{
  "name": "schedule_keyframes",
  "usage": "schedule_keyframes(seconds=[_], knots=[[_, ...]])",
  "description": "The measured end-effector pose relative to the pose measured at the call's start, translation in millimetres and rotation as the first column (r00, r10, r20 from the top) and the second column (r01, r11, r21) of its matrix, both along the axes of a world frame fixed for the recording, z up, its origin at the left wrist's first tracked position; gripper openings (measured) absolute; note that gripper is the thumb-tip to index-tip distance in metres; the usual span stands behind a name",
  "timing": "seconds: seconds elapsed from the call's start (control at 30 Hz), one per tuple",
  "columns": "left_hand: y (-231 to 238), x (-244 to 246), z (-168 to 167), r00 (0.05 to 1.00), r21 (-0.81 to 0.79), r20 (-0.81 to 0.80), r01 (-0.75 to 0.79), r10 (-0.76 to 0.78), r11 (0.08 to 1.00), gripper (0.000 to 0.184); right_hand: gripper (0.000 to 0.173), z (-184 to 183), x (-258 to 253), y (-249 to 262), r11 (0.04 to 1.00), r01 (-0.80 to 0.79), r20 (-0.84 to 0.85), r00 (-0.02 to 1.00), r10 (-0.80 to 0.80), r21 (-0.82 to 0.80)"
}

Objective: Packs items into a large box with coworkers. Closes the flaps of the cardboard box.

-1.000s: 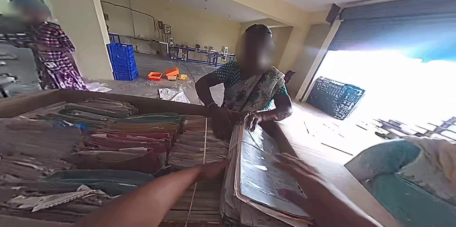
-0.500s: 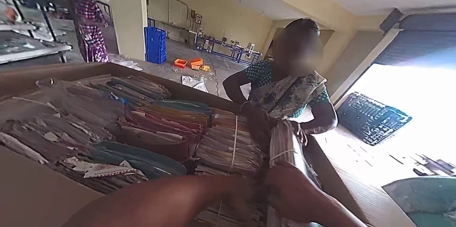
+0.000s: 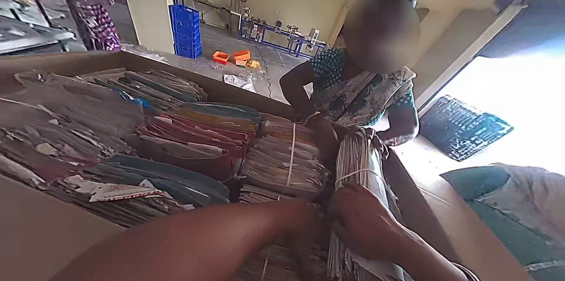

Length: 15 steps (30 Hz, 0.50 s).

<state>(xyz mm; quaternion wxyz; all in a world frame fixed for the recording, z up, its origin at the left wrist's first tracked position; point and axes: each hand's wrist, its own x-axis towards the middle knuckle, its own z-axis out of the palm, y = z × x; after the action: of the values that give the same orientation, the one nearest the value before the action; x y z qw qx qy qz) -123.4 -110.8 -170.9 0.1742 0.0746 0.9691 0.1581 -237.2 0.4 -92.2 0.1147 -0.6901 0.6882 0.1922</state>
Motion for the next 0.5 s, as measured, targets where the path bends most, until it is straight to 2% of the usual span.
schedule_keyframes(seconds=[0.1, 0.2, 0.27, 0.33, 0.4, 0.43, 0.5], knots=[[-1.2, 3.3, 6.5, 0.998, 0.031, 0.024, -0.051, 0.05, 0.998, 0.072, 0.038, 1.9, 2.1, -0.3, 1.0, -0.016, -0.043, 0.999, 0.017, 0.025], [-4.3, 2.6, 7.6, 0.998, 0.031, 0.043, -0.037, 0.035, 0.999, 0.07, 0.037, 1.0, 0.3, 2.2, 0.999, -0.029, -0.075, 0.997, 0.031, 0.031], [-4.2, 0.6, 13.0, 0.992, 0.018, 0.12, -0.03, 0.028, 0.999, 0.067, 0.037, -4.1, 3.0, -0.1, 0.998, -0.021, -0.077, 0.997, 0.025, 0.051], [-10.2, -1.5, 19.2, 0.981, 0.087, 0.186, -0.076, 0.059, 0.993, 0.055, 0.036, -8.3, 8.6, -7.7, 0.994, 0.012, -0.082, 0.997, -0.003, 0.109], [-21.6, 3.9, 27.9, 0.983, 0.236, 0.16, -0.13, 0.093, 0.963, 0.041, 0.037, -12.7, 11.2, -12.3, 0.991, 0.015, -0.101, 0.995, -0.001, 0.136], [-25.7, 6.0, 29.4, 0.987, 0.274, 0.121, -0.133, 0.103, 0.953, 0.045, 0.037, -14.0, 12.1, -12.5, 0.989, 0.014, -0.111, 0.994, 0.002, 0.144], [-23.0, 8.1, 29.0, 0.982, 0.288, 0.112, -0.178, 0.151, 0.941, 0.077, 0.037, -15.5, 13.4, -12.1, 0.989, 0.014, -0.112, 0.994, 0.003, 0.146]])
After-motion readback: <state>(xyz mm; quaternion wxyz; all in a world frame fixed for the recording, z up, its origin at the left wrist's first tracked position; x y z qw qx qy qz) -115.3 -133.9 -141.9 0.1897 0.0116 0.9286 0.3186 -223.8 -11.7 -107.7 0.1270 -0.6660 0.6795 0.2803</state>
